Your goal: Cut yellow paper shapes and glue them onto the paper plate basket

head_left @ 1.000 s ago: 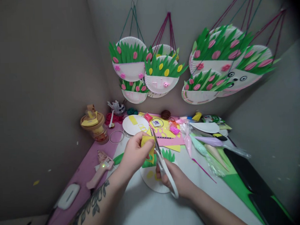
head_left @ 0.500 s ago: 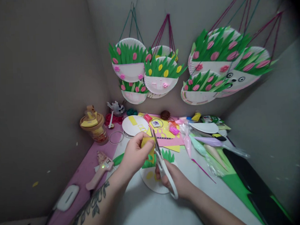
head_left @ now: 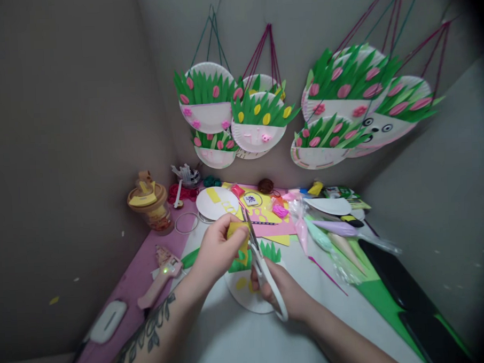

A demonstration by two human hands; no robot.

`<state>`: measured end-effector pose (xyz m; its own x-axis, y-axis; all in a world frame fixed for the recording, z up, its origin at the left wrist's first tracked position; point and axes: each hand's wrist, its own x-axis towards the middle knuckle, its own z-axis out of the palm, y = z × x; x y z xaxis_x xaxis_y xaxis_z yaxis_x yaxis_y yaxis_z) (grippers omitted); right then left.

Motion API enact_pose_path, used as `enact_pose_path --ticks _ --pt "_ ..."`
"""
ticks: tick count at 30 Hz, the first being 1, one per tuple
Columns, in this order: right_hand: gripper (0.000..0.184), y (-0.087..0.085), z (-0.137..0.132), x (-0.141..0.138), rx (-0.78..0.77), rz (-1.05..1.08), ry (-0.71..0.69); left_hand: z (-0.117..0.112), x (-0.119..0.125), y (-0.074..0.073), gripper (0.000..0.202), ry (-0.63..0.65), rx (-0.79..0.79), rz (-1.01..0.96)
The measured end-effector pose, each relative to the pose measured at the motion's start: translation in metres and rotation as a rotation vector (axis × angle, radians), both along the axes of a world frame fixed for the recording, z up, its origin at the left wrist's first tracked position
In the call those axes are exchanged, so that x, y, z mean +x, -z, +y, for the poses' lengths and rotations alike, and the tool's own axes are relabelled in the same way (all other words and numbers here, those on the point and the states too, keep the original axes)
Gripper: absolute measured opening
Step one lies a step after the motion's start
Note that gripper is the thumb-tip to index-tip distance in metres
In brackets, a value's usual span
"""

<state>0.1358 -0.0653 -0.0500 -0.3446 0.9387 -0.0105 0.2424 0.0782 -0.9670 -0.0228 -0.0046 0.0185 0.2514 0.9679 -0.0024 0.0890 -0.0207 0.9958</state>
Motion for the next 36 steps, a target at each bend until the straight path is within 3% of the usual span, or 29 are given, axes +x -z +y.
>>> enact_pose_path --ticks 12,36 --pt "0.031 -0.001 -0.001 0.000 -0.052 0.015 0.018 0.001 -0.003 0.003 0.018 0.037 0.001 0.024" --pt "0.025 0.005 0.001 0.005 -0.103 0.076 -0.010 0.002 -0.006 -0.007 0.021 0.026 0.026 0.121"
